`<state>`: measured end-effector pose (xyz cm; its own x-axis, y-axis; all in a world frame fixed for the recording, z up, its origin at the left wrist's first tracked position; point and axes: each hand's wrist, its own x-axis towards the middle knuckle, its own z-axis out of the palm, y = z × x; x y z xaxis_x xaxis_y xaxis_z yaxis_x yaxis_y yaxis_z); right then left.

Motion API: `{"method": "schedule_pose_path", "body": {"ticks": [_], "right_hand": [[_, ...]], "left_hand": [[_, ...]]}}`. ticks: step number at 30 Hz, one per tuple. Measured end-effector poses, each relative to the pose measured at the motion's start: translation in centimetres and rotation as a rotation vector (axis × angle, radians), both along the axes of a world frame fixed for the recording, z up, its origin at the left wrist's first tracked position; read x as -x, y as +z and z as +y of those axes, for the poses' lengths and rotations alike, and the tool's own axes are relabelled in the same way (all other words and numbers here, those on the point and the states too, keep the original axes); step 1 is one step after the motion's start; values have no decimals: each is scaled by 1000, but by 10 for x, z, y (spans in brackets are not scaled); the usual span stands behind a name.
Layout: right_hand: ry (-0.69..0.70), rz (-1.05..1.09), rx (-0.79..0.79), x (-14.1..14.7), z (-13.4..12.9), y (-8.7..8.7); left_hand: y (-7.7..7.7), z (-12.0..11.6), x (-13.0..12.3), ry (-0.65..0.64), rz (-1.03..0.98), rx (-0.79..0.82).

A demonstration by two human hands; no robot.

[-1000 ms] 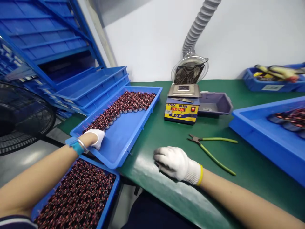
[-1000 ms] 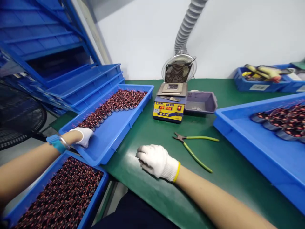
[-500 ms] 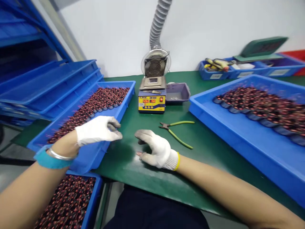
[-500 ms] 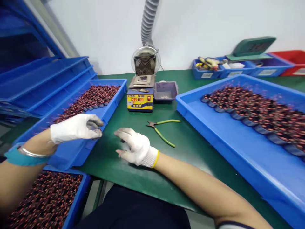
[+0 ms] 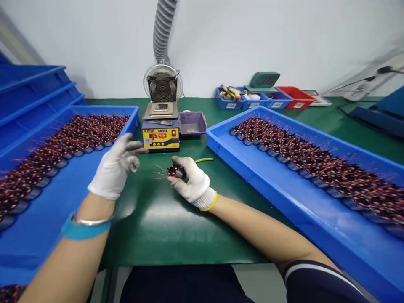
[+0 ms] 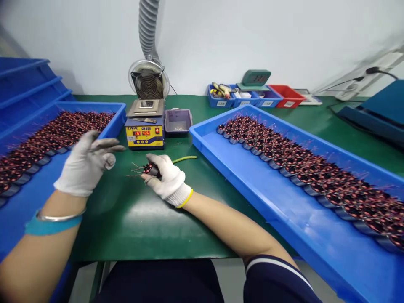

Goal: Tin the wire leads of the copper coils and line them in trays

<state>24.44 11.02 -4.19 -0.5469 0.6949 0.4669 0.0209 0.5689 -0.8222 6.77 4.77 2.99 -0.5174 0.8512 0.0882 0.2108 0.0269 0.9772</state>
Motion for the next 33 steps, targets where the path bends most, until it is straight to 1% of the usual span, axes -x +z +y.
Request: {"method": "schedule_pose_path", "body": {"ticks": [1, 2, 3, 5, 6, 8, 10, 13, 18, 20, 22, 24, 26, 28, 29, 30, 31, 33], "right_hand": [[-27, 51, 45, 3, 1, -2], [-46, 98, 83, 7, 2, -5], [-56, 139, 112, 10, 3, -7], [-64, 184, 129, 14, 6, -12], [-68, 183, 118, 15, 7, -13], [-74, 138, 65, 13, 7, -14], [-51, 77, 1, 10, 3, -11], [4, 18, -61, 7, -4, -5], [-16, -18, -57, 12, -11, 3], [-5, -4, -88, 14, -13, 4], [8, 29, -137, 15, -14, 5], [9, 62, -182, 15, -13, 6], [1, 79, -186, 14, -12, 7], [-17, 85, -151, 12, -11, 7], [-28, 84, -134, 12, -9, 8], [-40, 82, -123, 11, -8, 8], [-52, 78, -123, 11, -7, 8], [-66, 55, -143, 11, -5, 8]], "left_hand": [[-7, -3, 1, 23, -59, -34], [-15, -4, 1, -9, -84, -7], [-24, -5, -2, -85, -62, 66], [-39, -4, -13, -230, 77, 203], [-45, -3, -20, -272, 146, 232], [-51, 0, -34, -277, 200, 225], [-53, 2, -41, -220, 162, 172], [-56, 0, -40, -123, 118, 98], [-64, -6, -35, 202, 199, -65], [-66, -6, -38, 293, 189, -155], [-65, -6, -41, 339, 147, -244], [-62, -5, -41, 357, 84, -300], [-57, -5, -35, 361, -43, -328], [-53, -6, -27, 327, -191, -344], [-52, -7, -22, 283, -232, -340], [-52, -8, -19, 220, -230, -316], [-52, -9, -18, 136, -183, -257], [-52, -11, -18, -29, -55, -105]]}}
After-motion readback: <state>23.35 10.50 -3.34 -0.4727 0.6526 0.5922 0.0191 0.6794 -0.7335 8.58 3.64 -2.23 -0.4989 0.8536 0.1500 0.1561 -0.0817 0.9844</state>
